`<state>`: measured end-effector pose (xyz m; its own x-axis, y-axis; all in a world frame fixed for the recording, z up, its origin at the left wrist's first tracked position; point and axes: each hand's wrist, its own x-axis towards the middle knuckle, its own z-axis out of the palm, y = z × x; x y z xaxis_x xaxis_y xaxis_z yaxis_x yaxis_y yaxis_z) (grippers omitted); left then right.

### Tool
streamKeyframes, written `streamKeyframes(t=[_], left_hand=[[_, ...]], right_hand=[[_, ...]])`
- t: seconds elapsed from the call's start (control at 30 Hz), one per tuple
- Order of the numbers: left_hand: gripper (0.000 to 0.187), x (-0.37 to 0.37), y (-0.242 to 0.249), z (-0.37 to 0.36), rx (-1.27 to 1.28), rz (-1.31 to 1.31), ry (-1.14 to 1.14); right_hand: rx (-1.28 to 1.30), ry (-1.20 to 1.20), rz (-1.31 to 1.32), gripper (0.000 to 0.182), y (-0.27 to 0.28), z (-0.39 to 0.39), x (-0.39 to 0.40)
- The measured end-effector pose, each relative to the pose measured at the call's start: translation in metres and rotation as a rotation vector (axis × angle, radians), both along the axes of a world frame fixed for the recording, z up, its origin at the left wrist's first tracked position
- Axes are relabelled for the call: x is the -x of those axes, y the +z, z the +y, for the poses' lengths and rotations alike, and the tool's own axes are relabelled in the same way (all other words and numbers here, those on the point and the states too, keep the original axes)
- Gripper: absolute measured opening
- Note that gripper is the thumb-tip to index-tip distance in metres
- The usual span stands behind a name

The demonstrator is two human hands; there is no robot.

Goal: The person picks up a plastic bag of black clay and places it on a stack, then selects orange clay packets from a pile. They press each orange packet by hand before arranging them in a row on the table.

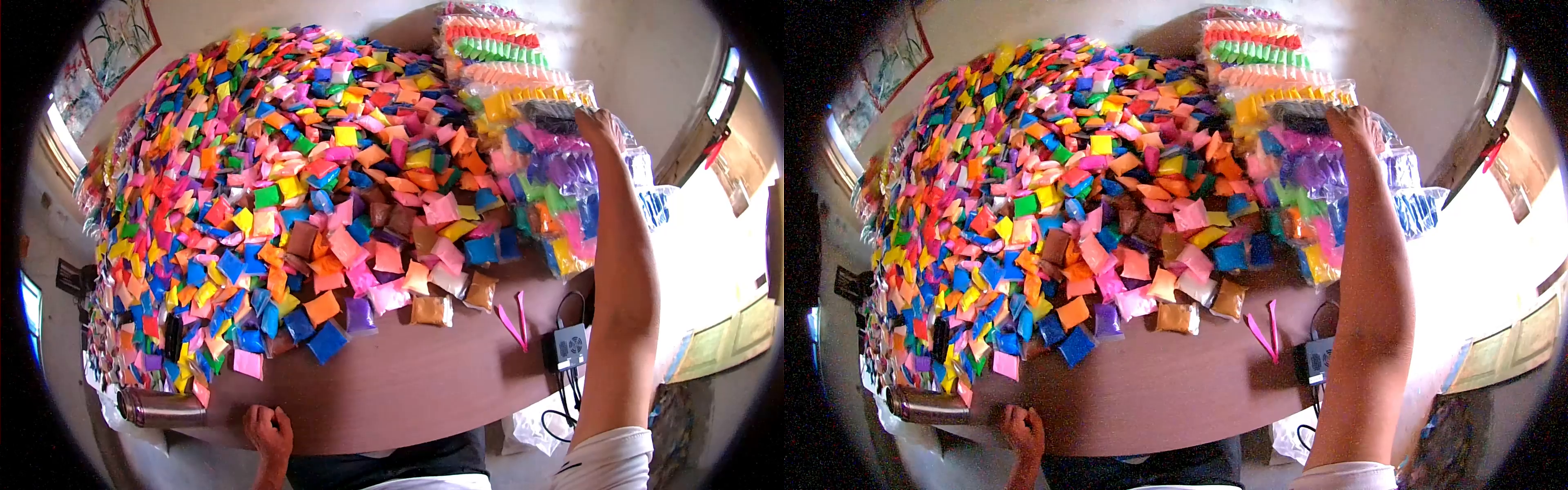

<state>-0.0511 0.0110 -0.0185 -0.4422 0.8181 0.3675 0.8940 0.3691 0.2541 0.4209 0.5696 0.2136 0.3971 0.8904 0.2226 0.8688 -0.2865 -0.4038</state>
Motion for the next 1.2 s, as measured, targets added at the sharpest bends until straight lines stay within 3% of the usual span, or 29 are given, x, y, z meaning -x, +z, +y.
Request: streamKeyframes(t=[0.1,0.2,0.33,0.47,0.53,0.67,0.77,0.8,0.87,1.0,1.07,1.1,1.13,1.17,1.2], left_hand=[[0.025,-0.004,0.006,0.002,0.001,0.009,0.026],[0.024,-0.004,0.008,0.001,-0.031,-0.025,0.015],[0.024,0.000,0.004,0.004,-0.068,0.014,-0.037],[0.023,-0.003,0.010,0.004,-0.059,0.011,-0.042],[0.022,-0.003,0.008,0.004,-0.064,0.006,-0.046],[0.022,0.002,0.003,0.002,-0.068,-0.016,-0.068],[0.019,0.000,0.006,0.002,-0.056,-0.021,-0.057],[0.019,-0.001,0.006,0.001,-0.058,-0.027,-0.055],[0.017,-0.001,0.008,0.001,-0.113,-0.032,-0.096],[0.016,-0.001,0.008,0.002,-0.144,-0.001,-0.099],[0.016,-0.001,0.009,0.001,-0.171,-0.011,-0.103],[0.017,-0.001,0.010,0.001,-0.159,-0.019,-0.109],[0.018,-0.001,0.010,0.000,-0.148,-0.027,-0.112],[0.019,-0.002,0.011,0.000,-0.148,-0.008,-0.104],[0.019,-0.002,0.010,-0.001,-0.144,-0.010,-0.100]], right_hand=[[-0.072,0.021,-0.010,0.077,-0.011,0.008,0.000],[-0.129,0.128,0.006,0.072,-0.025,0.020,-0.013],[-0.137,0.102,-0.077,0.060,-0.017,0.030,-0.024],[-0.278,-0.095,-0.082,0.053,0.018,-0.029,0.037],[-0.574,-0.033,0.011,0.048,0.027,-0.039,0.061],[-0.760,0.211,0.241,0.030,0.036,-0.093,0.131],[-0.951,0.512,0.432,0.019,0.014,-0.152,0.181],[-0.973,0.495,0.456,0.019,0.001,-0.167,0.195],[-0.960,0.568,0.632,0.016,-0.033,-0.202,0.216],[-0.665,0.687,0.914,0.008,-0.109,-0.263,0.237],[-0.539,0.710,0.675,0.009,-0.137,-0.295,0.244],[-0.345,0.629,0.639,0.013,-0.147,-0.319,0.246],[-0.233,0.714,0.539,0.014,-0.166,-0.328,0.244],[-0.391,0.774,0.394,0.011,-0.180,-0.344,0.250],[-0.256,0.846,0.422,0.010,-0.192,-0.357,0.253]])
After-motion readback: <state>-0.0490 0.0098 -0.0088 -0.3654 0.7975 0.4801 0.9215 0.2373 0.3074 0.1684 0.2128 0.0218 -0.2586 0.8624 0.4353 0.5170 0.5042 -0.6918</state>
